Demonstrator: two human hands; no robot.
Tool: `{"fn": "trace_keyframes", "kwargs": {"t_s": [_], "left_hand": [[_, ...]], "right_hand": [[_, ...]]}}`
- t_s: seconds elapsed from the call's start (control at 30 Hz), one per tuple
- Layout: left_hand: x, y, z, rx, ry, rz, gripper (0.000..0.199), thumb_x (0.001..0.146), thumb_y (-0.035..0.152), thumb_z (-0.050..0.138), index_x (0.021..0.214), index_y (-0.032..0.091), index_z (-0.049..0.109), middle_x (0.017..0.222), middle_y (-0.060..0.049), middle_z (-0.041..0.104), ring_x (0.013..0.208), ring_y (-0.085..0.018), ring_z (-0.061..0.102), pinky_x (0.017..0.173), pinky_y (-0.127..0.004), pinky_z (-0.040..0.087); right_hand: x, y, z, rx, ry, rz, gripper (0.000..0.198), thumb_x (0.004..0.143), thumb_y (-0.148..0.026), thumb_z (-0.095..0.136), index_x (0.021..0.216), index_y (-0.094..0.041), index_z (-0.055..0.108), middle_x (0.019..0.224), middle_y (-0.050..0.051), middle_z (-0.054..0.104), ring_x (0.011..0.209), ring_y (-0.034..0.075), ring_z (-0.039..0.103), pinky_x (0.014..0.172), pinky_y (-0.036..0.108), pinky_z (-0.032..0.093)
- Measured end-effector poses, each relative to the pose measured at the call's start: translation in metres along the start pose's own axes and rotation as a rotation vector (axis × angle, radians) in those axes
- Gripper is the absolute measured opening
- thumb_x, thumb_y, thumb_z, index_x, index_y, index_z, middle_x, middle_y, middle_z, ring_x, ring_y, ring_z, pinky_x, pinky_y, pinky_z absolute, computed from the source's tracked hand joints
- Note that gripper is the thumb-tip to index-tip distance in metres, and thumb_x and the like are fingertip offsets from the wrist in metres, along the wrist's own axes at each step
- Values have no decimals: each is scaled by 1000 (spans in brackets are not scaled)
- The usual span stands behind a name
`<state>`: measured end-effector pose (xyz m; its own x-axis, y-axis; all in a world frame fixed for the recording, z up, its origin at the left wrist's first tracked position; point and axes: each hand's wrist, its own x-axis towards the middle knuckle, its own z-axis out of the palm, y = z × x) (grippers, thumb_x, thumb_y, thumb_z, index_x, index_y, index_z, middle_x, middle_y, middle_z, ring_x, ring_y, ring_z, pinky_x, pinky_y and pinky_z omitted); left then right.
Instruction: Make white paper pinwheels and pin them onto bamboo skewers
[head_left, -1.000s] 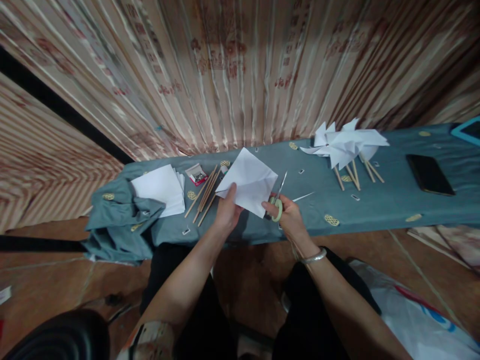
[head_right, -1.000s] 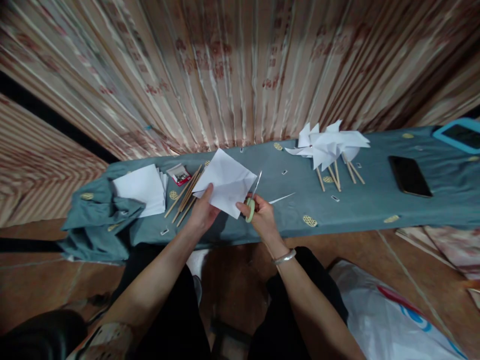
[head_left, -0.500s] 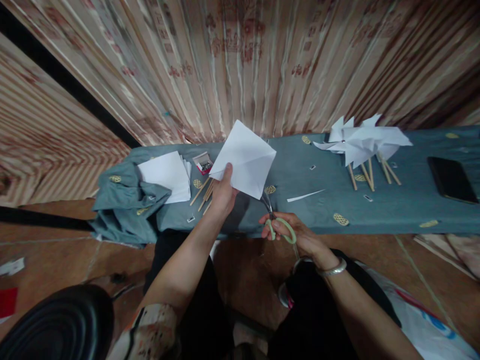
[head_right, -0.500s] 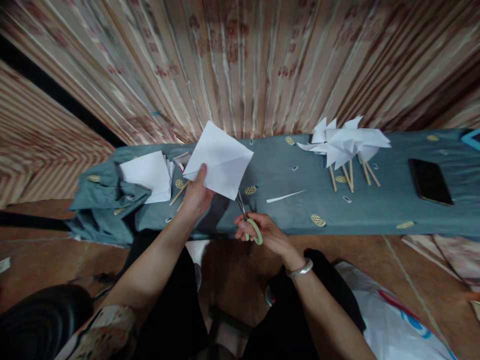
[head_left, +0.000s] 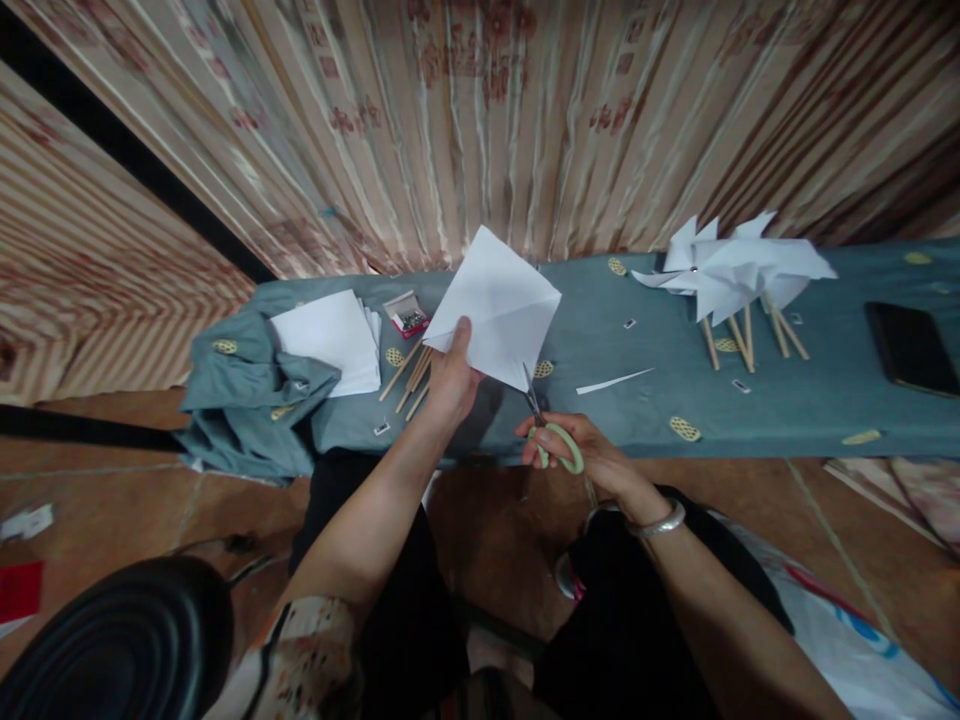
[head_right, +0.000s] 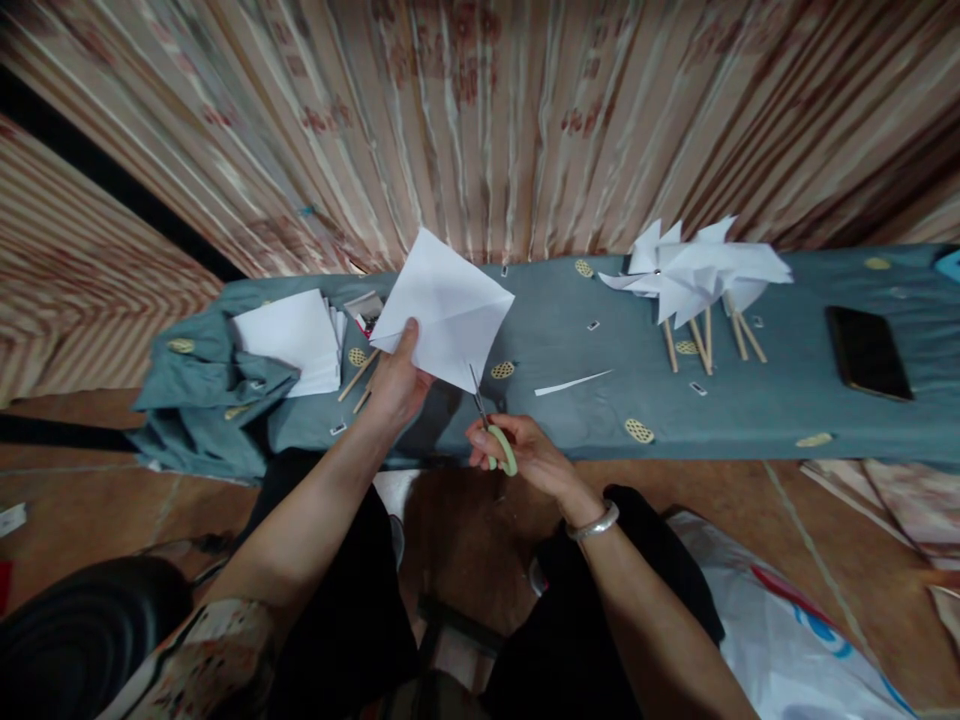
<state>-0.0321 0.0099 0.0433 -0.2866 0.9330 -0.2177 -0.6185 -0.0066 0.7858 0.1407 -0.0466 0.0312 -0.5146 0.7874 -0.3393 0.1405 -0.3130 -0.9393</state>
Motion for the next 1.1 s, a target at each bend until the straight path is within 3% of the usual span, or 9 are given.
{"fn": "trace_keyframes", "kwargs": {"t_s": [0.3,1.1], "left_hand": [[-3,-3,2,-41,11,-11,46,88,27,65,131,19,53,125,-10,66,107,-20,67,93,-33,54],[-1,-4,-1,-111,56,-36,49,82,24,71,129,21,56,117,-8,70,104,-21,68,90,-33,56]], "right_hand": [[0,1,0,-32,2,5,54,71,-68,67,86,-16,66,69,3,68,60,13,58,56,24,43],[2,4,0,23,27,25,48,66,-60,75,84,-17,66,63,1,66,57,11,57,53,23,43]]}}
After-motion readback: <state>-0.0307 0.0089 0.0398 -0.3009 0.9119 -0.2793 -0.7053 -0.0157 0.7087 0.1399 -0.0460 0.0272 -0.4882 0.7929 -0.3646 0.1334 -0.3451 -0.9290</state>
